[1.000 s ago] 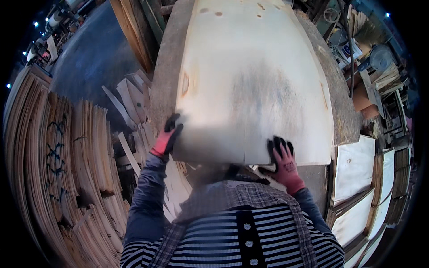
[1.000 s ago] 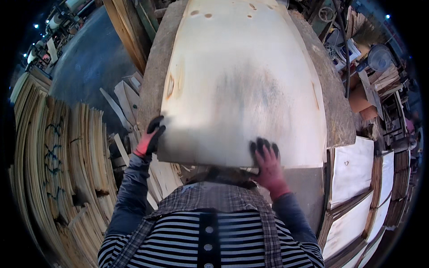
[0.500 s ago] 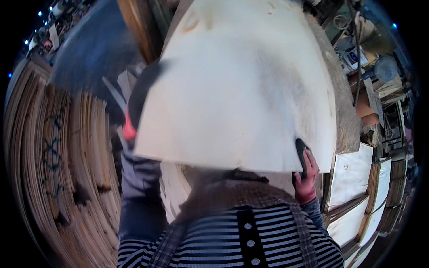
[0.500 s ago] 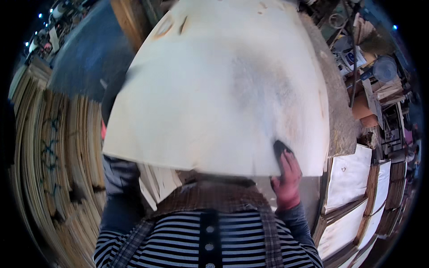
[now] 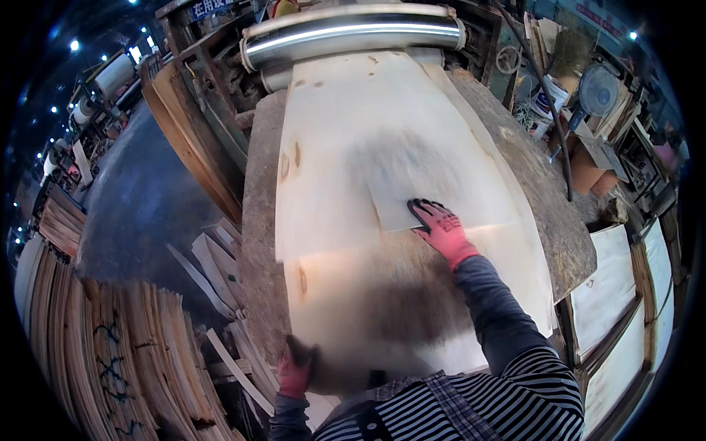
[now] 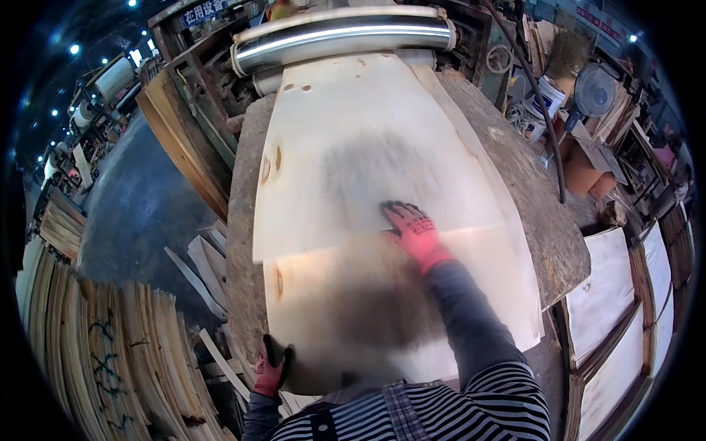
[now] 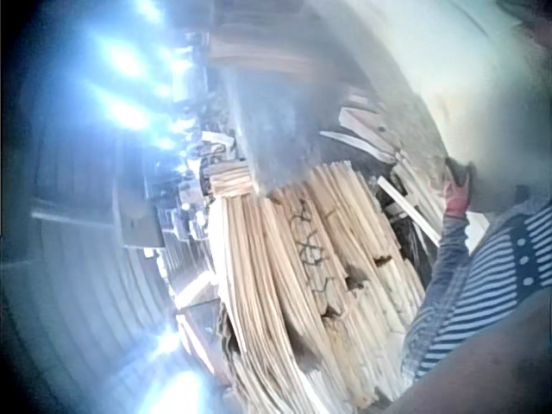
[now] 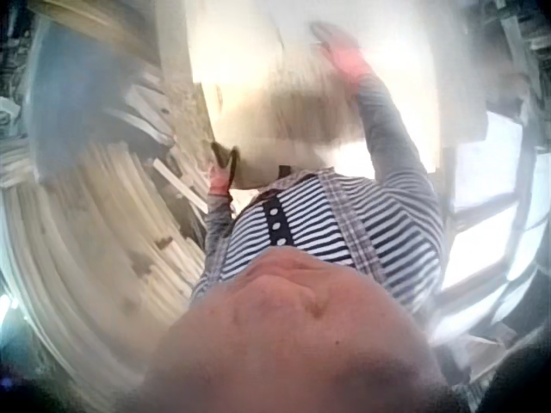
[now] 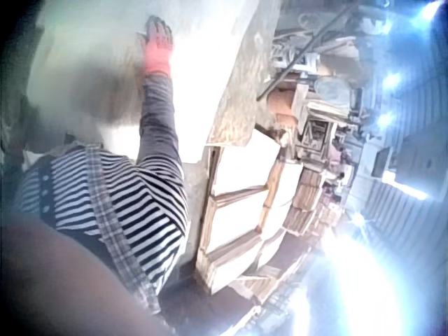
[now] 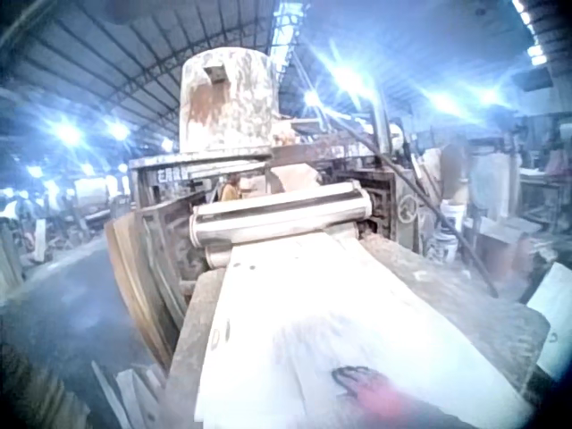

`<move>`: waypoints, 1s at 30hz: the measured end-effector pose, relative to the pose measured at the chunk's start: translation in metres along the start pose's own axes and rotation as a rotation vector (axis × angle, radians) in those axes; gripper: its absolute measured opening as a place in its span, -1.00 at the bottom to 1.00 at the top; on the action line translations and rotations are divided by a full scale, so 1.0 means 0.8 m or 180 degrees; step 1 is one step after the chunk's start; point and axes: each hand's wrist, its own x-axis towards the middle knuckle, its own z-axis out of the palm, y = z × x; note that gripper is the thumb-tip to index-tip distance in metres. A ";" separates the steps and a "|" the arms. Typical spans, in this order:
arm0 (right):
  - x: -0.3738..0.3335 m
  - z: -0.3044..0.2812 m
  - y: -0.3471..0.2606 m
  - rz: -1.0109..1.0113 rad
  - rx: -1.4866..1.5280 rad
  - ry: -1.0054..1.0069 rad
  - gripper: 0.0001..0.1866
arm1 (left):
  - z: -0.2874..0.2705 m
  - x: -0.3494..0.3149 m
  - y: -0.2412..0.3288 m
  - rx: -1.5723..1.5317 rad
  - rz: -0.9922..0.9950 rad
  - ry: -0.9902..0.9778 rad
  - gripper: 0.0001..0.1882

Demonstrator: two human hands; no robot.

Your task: The person repeatedly picks up thin wood veneer sheets from a stack, places them onto a roller machine, and then stacks them onto a pile. The person handles the sheets one at a time, flipping them over and aligning them before stacking.

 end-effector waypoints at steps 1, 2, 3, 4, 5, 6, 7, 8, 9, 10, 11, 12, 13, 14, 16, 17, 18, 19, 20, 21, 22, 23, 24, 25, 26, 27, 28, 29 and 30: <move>0.014 0.008 -0.005 0.0186 -0.0203 0.0067 -0.38 | 0.007 0.004 -0.014 0.0253 0.0224 0.0176 -0.21; 0.024 0.014 -0.013 0.0381 -0.0418 0.0120 -0.38 | 0.008 0.006 -0.015 0.0496 0.0446 0.0333 -0.24; 0.029 0.016 -0.020 0.0596 -0.0639 0.0178 -0.38 | 0.008 0.010 -0.015 0.0486 0.0377 0.0301 -0.26; 0.030 0.012 -0.034 0.0437 -0.0445 0.0232 -0.36 | 0.002 0.014 -0.006 0.0470 0.0284 0.0292 -0.29; 0.021 0.002 -0.055 0.0277 -0.0246 0.0262 -0.35 | -0.003 0.013 -0.002 0.0455 0.0173 0.0268 -0.31; 0.007 -0.007 -0.070 0.0131 -0.0051 0.0296 -0.33 | -0.004 0.014 -0.004 -0.0245 0.0077 0.0264 -0.34; -0.016 -0.011 -0.079 -0.0095 0.0029 -0.0015 -0.31 | -0.003 0.015 -0.012 -0.0955 -0.0025 0.0266 -0.37; -0.047 -0.014 -0.084 -0.0187 0.0061 -0.0218 -0.29 | 0.000 0.020 -0.021 -0.1675 -0.0098 0.0256 -0.39; -0.080 -0.016 -0.091 -0.0305 0.0108 -0.0422 -0.27 | 0.013 0.029 -0.067 -0.2048 0.0060 0.0271 -0.46; -0.116 -0.027 -0.093 -0.0328 0.0103 -0.0506 -0.25 | -0.001 0.031 -0.042 -0.2884 0.0345 -0.0136 -0.52; -0.153 -0.040 -0.099 -0.0366 0.0114 -0.0602 -0.22 | -0.025 0.023 -0.009 -0.3171 0.0356 -0.0415 -0.53; -0.191 -0.047 -0.105 -0.0372 0.0031 -0.0799 -0.20 | -0.044 0.011 0.012 -0.3443 0.0362 -0.0660 -0.53; -0.227 -0.055 -0.114 -0.0384 -0.0060 -0.0997 -0.18 | -0.045 0.008 0.008 -0.3281 0.0459 -0.0520 -0.50; -0.261 -0.066 -0.126 -0.0261 -0.0048 -0.1262 -0.17 | -0.043 0.009 0.002 -0.3122 0.0558 -0.0402 -0.48; -0.319 -0.066 -0.138 -0.0125 -0.0174 -0.1712 -0.18 | -0.052 -0.006 0.024 -0.2984 0.0826 -0.0449 -0.42; -0.343 -0.054 -0.135 -0.0167 -0.0239 -0.1629 -0.18 | -0.072 -0.026 0.074 -0.3021 0.0979 -0.0612 -0.39; -0.359 -0.044 -0.131 -0.0215 -0.0305 -0.1548 -0.18 | -0.086 -0.035 0.107 -0.3060 0.1131 -0.0769 -0.35; -0.362 -0.050 -0.135 -0.0245 -0.0238 -0.1430 -0.18 | -0.096 -0.035 0.113 -0.3142 0.0951 -0.0631 -0.39; -0.356 -0.061 -0.144 -0.0280 -0.0170 -0.1318 -0.19 | -0.109 -0.036 0.112 -0.3224 0.0763 -0.0486 -0.42; -0.350 -0.080 -0.155 -0.0234 -0.0150 -0.1212 -0.19 | -0.137 -0.035 0.124 -0.3181 0.0771 -0.0666 -0.47; -0.345 -0.098 -0.168 0.0177 0.0066 -0.1393 -0.24 | -0.163 -0.045 0.145 -0.3885 0.0642 -0.0973 -0.48; -0.352 -0.101 -0.166 0.0190 0.0362 -0.0834 -0.25 | -0.183 -0.059 0.180 -0.3973 0.1005 -0.0889 -0.46; -0.356 -0.105 -0.161 0.0190 0.0639 -0.0249 -0.26 | -0.191 -0.070 0.205 -0.4056 0.1391 -0.0793 -0.44; -0.341 -0.139 -0.172 -0.0271 0.0372 0.0387 -0.27 | -0.191 -0.079 0.196 -0.3765 0.1408 -0.0390 -0.42; -0.350 -0.154 -0.176 -0.0227 0.0373 0.0326 -0.28 | -0.188 -0.090 0.193 -0.4274 0.1315 -0.0399 -0.38; -0.361 -0.169 -0.177 -0.0186 0.0363 0.0276 -0.29 | -0.187 -0.099 0.186 -0.4381 0.1363 -0.0389 -0.38; -0.361 -0.186 -0.183 -0.0266 0.0440 0.0219 -0.30 | -0.197 -0.119 0.168 -0.4314 0.1452 -0.0214 -0.38; -0.358 -0.202 -0.190 -0.0250 0.0451 0.0225 -0.31 | -0.193 -0.125 0.154 -0.4278 0.1544 -0.0186 -0.38; -0.347 -0.221 -0.197 -0.0240 0.0465 0.0229 -0.32 | -0.191 -0.120 0.139 -0.4202 0.1592 -0.0097 -0.38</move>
